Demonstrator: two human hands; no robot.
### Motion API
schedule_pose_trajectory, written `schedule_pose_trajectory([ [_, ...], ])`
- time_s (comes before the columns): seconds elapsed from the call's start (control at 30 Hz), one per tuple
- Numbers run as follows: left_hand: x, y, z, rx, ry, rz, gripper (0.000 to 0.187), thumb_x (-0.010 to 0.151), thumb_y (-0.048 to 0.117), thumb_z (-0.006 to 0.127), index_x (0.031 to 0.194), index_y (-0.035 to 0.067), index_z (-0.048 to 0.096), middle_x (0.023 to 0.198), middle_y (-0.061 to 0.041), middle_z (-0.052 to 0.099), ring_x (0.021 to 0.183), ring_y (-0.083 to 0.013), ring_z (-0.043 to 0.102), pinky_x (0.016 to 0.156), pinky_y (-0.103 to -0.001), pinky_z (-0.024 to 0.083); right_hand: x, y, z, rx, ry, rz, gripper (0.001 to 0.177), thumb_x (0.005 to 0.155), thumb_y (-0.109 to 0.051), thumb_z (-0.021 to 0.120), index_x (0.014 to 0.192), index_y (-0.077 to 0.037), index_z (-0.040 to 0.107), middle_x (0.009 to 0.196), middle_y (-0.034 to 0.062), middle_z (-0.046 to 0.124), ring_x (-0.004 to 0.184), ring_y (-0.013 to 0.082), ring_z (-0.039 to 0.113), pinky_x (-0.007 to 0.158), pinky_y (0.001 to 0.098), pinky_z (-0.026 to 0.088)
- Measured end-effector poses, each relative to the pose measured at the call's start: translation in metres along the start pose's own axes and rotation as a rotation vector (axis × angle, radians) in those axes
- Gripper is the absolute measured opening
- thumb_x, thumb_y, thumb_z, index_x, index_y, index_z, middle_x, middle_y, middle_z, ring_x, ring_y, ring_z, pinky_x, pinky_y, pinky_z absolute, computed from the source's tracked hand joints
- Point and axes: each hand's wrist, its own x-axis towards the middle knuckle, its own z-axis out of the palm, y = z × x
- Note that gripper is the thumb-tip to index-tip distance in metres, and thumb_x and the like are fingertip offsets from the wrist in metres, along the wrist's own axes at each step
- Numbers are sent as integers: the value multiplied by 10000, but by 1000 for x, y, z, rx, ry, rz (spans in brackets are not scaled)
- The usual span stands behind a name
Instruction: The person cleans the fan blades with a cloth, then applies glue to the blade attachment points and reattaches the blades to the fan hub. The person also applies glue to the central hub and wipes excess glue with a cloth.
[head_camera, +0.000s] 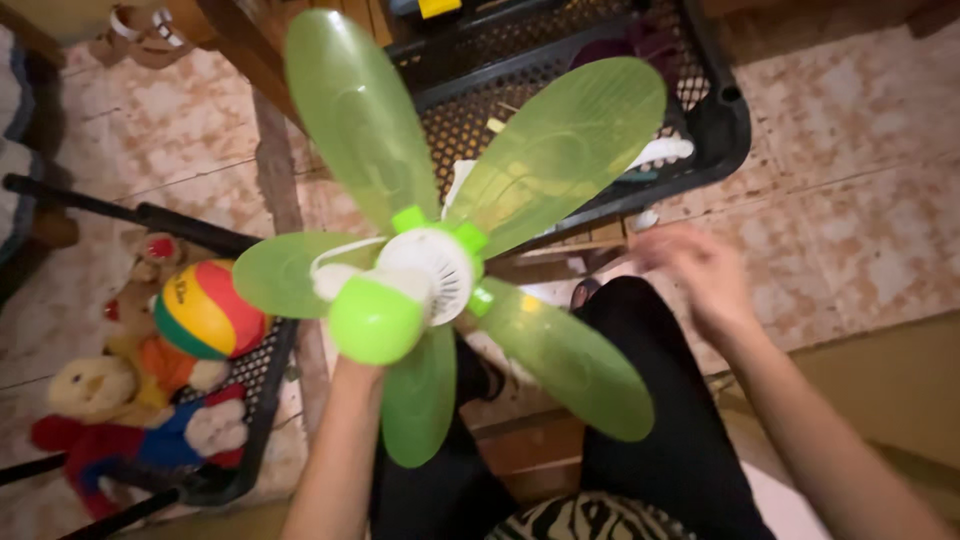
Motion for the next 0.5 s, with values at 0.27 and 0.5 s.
schedule_pose_trajectory([
  [0.27,-20,12,3,-14,-68,-122,575,858,164,815,1337,-71,600,1226,-181,697,1054,-266,709,943,-409,599,-2,-144,96,85,-638,356,330,920,-224,678,1096,34,785,1149,110,804,885,180,703,745,318,555],
  [0.5,-40,31,30,-85,-200,-193,693,779,207,852,1353,-62,572,1236,-188,691,1061,-270,715,955,-414,597,-25,-171,117,-176,-654,421,251,784,-204,794,966,-33,819,861,48,794,748,94,683,694,259,542],
])
